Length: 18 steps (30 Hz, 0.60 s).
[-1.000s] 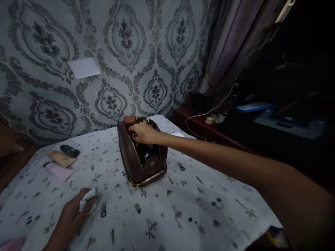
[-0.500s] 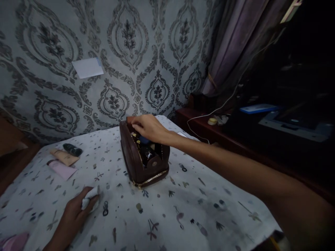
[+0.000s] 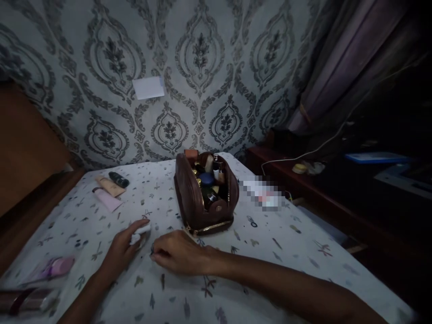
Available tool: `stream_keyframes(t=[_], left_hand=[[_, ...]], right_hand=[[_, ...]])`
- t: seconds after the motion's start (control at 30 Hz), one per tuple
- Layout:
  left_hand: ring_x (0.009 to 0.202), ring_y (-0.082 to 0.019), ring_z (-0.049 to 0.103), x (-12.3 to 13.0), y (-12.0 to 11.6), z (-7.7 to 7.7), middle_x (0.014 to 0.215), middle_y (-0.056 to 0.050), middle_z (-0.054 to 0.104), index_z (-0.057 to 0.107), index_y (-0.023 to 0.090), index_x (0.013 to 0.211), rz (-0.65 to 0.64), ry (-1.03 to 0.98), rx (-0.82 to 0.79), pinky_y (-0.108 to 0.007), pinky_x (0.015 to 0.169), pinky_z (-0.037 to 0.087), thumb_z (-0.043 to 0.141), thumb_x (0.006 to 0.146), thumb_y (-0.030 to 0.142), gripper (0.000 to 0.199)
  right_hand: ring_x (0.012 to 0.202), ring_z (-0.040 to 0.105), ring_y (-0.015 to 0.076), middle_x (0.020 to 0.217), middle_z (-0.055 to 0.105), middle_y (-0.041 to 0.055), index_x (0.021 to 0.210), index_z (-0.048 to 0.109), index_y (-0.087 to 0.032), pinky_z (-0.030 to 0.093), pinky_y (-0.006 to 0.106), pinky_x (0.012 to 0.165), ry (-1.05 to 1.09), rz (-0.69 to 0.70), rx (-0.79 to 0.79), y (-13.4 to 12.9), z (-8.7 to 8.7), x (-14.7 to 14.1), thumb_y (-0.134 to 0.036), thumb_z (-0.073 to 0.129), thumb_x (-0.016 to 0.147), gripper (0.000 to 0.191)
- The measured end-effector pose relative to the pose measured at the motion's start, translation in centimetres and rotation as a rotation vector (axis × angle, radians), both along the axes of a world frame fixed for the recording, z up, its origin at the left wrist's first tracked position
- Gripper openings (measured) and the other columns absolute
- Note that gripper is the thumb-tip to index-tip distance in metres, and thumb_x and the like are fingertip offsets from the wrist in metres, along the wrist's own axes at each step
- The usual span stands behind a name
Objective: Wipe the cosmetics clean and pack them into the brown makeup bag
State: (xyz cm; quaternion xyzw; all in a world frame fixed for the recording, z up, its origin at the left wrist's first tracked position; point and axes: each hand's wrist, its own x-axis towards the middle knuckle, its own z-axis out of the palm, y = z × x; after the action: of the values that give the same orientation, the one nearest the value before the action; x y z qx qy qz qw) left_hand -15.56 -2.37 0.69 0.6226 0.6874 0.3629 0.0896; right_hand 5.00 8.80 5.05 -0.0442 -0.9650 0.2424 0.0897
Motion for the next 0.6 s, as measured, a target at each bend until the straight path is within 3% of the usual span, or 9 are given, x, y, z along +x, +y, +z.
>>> stream_keyframes(t=[0.07,0.13,0.2,0.27,0.33,0.4,0.43,0.5,0.6], left_hand=[[0.113,-0.023,0.068,-0.2,0.0,-0.2,0.122,-0.009,0.073,0.068,0.017,0.12,-0.009,-0.016,0.0,-0.033,0.098,0.052,0.049,0.087,0.033,0.041],[0.11,-0.024,0.069,-0.3,-0.1,-0.2,0.117,-0.009,0.074,0.07,0.016,0.116,-0.011,-0.024,-0.008,-0.034,0.097,0.053,0.049,0.082,0.029,0.042],[0.105,-0.025,0.071,-0.2,-0.1,-0.1,0.113,-0.009,0.076,0.07,0.016,0.113,-0.005,-0.019,-0.018,-0.034,0.094,0.055,0.05,0.079,0.029,0.041],[0.101,-0.025,0.071,0.0,-0.1,0.1,0.113,-0.008,0.076,0.07,0.017,0.112,0.0,-0.011,-0.033,-0.032,0.088,0.056,0.049,0.083,0.032,0.039],[0.097,-0.023,0.072,0.1,-0.1,0.2,0.112,-0.006,0.076,0.069,0.019,0.112,0.007,0.002,-0.055,-0.029,0.081,0.057,0.048,0.087,0.036,0.037],[0.093,-0.021,0.073,0.0,-0.1,0.1,0.113,-0.005,0.076,0.068,0.02,0.114,-0.002,0.018,-0.066,-0.026,0.076,0.056,0.047,0.089,0.035,0.036],[0.09,-0.021,0.073,0.0,-0.1,0.0,0.113,-0.005,0.076,0.068,0.02,0.114,-0.008,0.026,-0.06,-0.025,0.074,0.056,0.047,0.089,0.034,0.035],[0.085,-0.019,0.073,-0.2,-0.1,-0.5,0.111,-0.005,0.076,0.067,0.021,0.115,-0.018,0.037,-0.041,-0.024,0.073,0.056,0.046,0.091,0.034,0.035],[0.086,-0.02,0.073,-0.6,0.0,-1.3,0.11,-0.004,0.076,0.067,0.022,0.116,-0.003,0.047,-0.026,-0.024,0.074,0.056,0.046,0.092,0.036,0.035]], right_hand=[[0.079,0.071,0.0181,0.087,0.076,-0.0005,0.085,0.064,-0.024,0.053,0.024,0.069,-0.032,-0.051,-0.086,-0.8,-0.2,-1.2,-0.029,0.051,0.089,0.015],[0.084,0.072,0.0188,0.093,0.077,-0.0018,0.091,0.065,-0.026,0.055,0.024,0.073,0.01,-0.044,-0.115,-1.5,0.7,-1.5,-0.028,0.048,0.09,0.017],[0.086,0.071,0.0181,0.098,0.076,-0.0009,0.093,0.065,-0.027,0.054,0.024,0.078,0.12,0.008,-0.091,-1.6,2.9,-0.7,-0.03,0.044,0.093,0.021],[0.082,0.069,0.0165,0.093,0.075,0.0014,0.094,0.066,-0.025,0.053,0.026,0.079,0.231,-0.005,-0.03,-0.2,6.2,0.4,-0.032,0.037,0.097,0.029],[0.074,0.065,0.0161,0.085,0.072,0.0038,0.097,0.066,-0.02,0.051,0.027,0.071,0.371,-0.195,0.072,2.9,9.9,1.3,-0.03,0.032,0.098,0.035],[0.083,0.064,0.0175,0.095,0.071,0.0073,0.12,0.061,-0.015,0.048,0.029,0.076,0.4,-0.531,0.229,7.4,13.2,1.6,-0.024,0.025,0.101,0.041],[0.087,0.063,0.0186,0.098,0.071,0.0087,0.126,0.059,-0.013,0.046,0.029,0.078,0.359,-0.631,0.323,9.8,14.5,1.4,-0.022,0.028,0.1,0.04],[0.093,0.063,0.0214,0.104,0.071,0.0105,0.121,0.063,-0.013,0.043,0.029,0.079,0.143,-0.683,0.473,14.3,15.9,0.8,-0.019,0.041,0.096,0.034],[0.099,0.063,0.0235,0.107,0.072,0.0127,0.108,0.071,-0.013,0.041,0.028,0.078,-0.253,-0.526,0.567,18.8,15.5,-0.1,-0.02,0.056,0.089,0.025]])
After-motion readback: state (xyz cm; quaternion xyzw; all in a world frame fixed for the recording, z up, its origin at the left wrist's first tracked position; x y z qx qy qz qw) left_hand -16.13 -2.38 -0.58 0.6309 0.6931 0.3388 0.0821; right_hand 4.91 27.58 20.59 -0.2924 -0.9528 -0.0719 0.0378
